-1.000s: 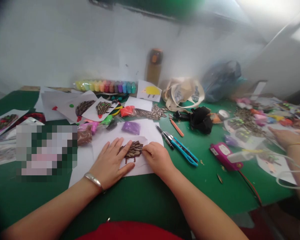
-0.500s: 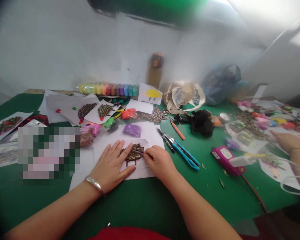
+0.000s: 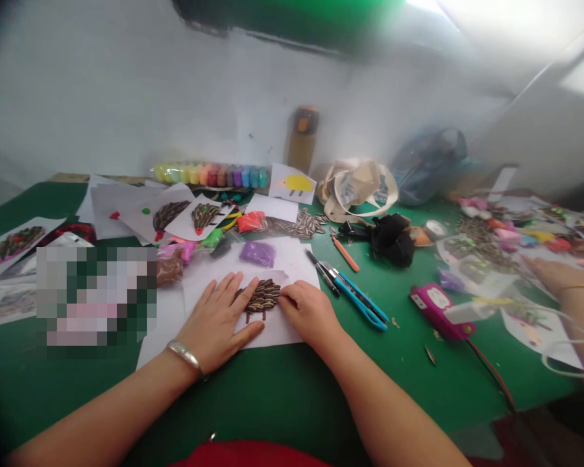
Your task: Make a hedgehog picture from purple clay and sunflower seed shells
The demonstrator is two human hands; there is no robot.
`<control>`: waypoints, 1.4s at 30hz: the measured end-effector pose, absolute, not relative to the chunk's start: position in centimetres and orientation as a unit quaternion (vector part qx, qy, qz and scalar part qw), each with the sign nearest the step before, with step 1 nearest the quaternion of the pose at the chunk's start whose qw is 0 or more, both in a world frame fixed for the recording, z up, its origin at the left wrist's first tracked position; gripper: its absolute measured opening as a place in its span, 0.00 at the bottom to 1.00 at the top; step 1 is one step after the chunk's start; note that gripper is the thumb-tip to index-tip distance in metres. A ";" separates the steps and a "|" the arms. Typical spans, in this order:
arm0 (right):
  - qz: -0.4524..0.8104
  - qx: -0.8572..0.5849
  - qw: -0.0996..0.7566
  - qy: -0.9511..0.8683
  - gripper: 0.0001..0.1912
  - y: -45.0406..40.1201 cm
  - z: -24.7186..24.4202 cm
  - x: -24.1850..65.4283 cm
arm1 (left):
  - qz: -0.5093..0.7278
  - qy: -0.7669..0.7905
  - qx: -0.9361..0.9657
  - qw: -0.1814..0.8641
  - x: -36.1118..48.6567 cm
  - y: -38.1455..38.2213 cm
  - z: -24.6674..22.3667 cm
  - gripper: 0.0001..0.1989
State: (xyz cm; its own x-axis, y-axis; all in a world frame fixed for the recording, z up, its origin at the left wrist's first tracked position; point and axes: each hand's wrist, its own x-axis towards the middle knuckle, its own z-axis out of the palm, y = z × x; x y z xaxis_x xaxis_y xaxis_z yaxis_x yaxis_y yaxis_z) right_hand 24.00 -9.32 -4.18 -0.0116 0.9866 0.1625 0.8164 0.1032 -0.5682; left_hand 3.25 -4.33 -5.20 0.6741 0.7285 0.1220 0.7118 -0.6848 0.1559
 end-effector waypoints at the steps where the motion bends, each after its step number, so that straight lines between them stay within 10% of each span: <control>1: 0.158 -0.651 0.267 -0.692 0.08 -9.3 -4.2 23.9 | 0.087 0.394 0.914 0.048 3.3 -4.3 -5.2 0.37; 12: 0.094 -0.632 0.337 -0.691 0.12 -9.1 -4.4 24.3 | 0.082 0.396 0.913 0.054 3.3 -4.4 -5.0 0.38; 26: 0.049 -0.661 0.077 -0.745 0.29 -8.9 -4.9 21.5 | 0.066 0.412 0.907 0.064 3.5 -4.5 -5.0 0.41; 42: 0.101 -0.654 0.098 -0.744 0.31 -8.7 -4.8 22.0 | 0.061 0.410 0.908 0.055 3.6 -4.6 -5.0 0.41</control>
